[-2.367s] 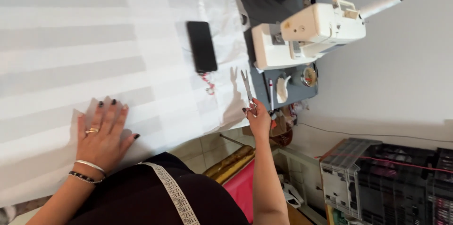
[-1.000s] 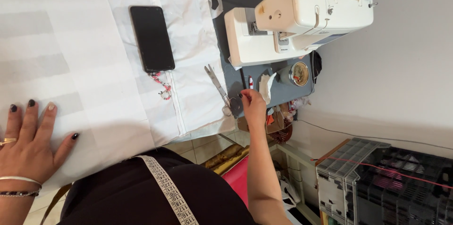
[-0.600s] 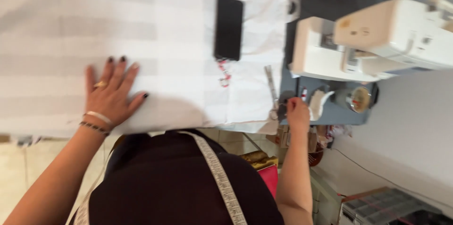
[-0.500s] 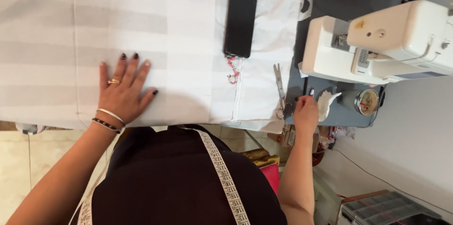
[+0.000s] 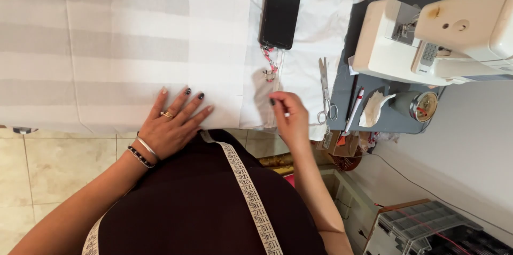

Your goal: Measuring white striped fabric with a tape measure and cutting it with scissors on a work table.

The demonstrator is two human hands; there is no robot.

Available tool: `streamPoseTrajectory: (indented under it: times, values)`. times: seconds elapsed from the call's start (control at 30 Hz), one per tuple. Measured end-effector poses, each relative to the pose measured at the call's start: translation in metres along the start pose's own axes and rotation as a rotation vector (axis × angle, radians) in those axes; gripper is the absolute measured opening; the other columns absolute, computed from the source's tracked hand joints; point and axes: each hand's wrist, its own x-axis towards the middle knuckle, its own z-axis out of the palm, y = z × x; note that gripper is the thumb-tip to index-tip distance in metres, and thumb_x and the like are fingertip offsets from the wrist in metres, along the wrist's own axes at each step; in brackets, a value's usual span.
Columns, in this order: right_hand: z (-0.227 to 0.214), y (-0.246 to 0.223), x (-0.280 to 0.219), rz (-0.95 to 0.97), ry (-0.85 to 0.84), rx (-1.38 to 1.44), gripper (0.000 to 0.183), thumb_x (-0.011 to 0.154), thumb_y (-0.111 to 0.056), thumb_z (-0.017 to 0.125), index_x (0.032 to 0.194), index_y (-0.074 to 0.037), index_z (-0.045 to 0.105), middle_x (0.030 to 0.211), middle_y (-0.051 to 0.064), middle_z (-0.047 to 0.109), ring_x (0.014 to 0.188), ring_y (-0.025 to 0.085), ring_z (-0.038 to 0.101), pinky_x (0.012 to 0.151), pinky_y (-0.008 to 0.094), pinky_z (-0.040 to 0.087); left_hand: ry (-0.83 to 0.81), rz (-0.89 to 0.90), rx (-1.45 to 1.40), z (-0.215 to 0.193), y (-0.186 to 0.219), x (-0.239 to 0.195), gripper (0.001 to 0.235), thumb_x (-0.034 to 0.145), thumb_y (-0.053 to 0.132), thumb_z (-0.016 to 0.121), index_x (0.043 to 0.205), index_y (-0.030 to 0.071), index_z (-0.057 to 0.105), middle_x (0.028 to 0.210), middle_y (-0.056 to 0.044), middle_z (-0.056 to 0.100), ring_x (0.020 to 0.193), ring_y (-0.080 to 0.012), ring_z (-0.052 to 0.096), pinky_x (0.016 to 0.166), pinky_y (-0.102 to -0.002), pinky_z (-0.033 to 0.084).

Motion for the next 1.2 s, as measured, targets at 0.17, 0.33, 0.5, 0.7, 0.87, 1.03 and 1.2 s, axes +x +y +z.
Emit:
streamPoseTrajectory:
  times: [0.17,0.33,0.5,0.7,0.87,1.03,1.2]
  values:
    - [0.034,-0.019,0.003,-0.151,-0.202,0.037,0.021,0.095,-0.005,0.067,0.107,-0.018,0.079,0.096,0.003,0.069,0.079,0.019,0.069,0.069,0.029,0.06,0.094,0.15,-0.115,0.003,0.0,-0.012,0.039,0.105,0.028,0.046,0.142,0.03,0.058,0.151,0.002,0.057,0.146,-0.021,0.046,0.125,-0.052,0.028]
    - [0.061,-0.06,0.006,-0.191,-0.35,0.12,0.013,0.097,-0.009,0.069,0.106,-0.014,0.077,0.099,0.006,0.069,0.083,0.019,0.07,0.073,0.031,0.059,0.199,0.087,-0.386,-0.012,-0.005,-0.043,0.036,0.11,0.028,0.041,0.116,0.02,0.075,0.114,0.003,0.074,0.115,-0.0171,0.069,0.111,-0.04,0.049]
    - [0.087,-0.082,0.011,-0.201,-0.493,0.186,0.011,0.098,-0.011,0.068,0.107,-0.008,0.075,0.096,0.009,0.07,0.083,0.021,0.071,0.074,0.034,0.06,0.063,-0.446,-0.531,0.004,-0.012,-0.109,0.018,0.097,0.027,0.065,0.109,0.026,0.078,0.091,0.005,0.078,0.09,-0.0175,0.074,0.09,-0.036,0.058]
    - [0.114,-0.082,0.017,-0.184,-0.598,0.236,0.012,0.099,-0.013,0.068,0.107,-0.005,0.074,0.086,0.011,0.071,0.076,0.018,0.07,0.071,0.033,0.061,-0.071,-1.416,-1.032,0.086,-0.036,-0.143,0.036,0.097,0.035,0.068,0.122,0.011,0.073,0.111,-0.015,0.075,0.109,-0.0323,0.069,0.093,-0.049,0.051]
    - [0.126,-0.08,0.021,-0.152,-0.638,0.219,0.013,0.099,-0.013,0.067,0.104,-0.004,0.075,0.081,0.012,0.073,0.07,0.016,0.07,0.069,0.031,0.061,0.098,-1.63,-1.356,0.091,-0.039,-0.129,0.051,0.096,0.044,0.061,0.134,0.01,0.067,0.127,-0.016,0.069,0.121,-0.0346,0.064,0.102,-0.052,0.048]
    - [0.129,-0.08,0.021,-0.129,-0.642,0.185,0.014,0.1,-0.012,0.066,0.105,-0.003,0.075,0.079,0.012,0.073,0.069,0.015,0.069,0.07,0.03,0.061,0.654,-1.596,-1.928,0.072,-0.041,-0.114,0.076,0.088,0.071,0.056,0.142,0.017,0.057,0.136,-0.009,0.061,0.125,-0.0298,0.059,0.108,-0.05,0.047]
    - [0.131,-0.074,0.023,-0.105,-0.646,0.211,0.015,0.099,-0.01,0.065,0.105,0.0,0.075,0.082,0.014,0.073,0.073,0.016,0.07,0.072,0.03,0.062,0.974,-1.538,-2.135,0.069,-0.044,-0.121,0.075,0.087,0.075,0.06,0.139,0.02,0.057,0.134,-0.003,0.061,0.123,-0.0252,0.06,0.11,-0.049,0.049]
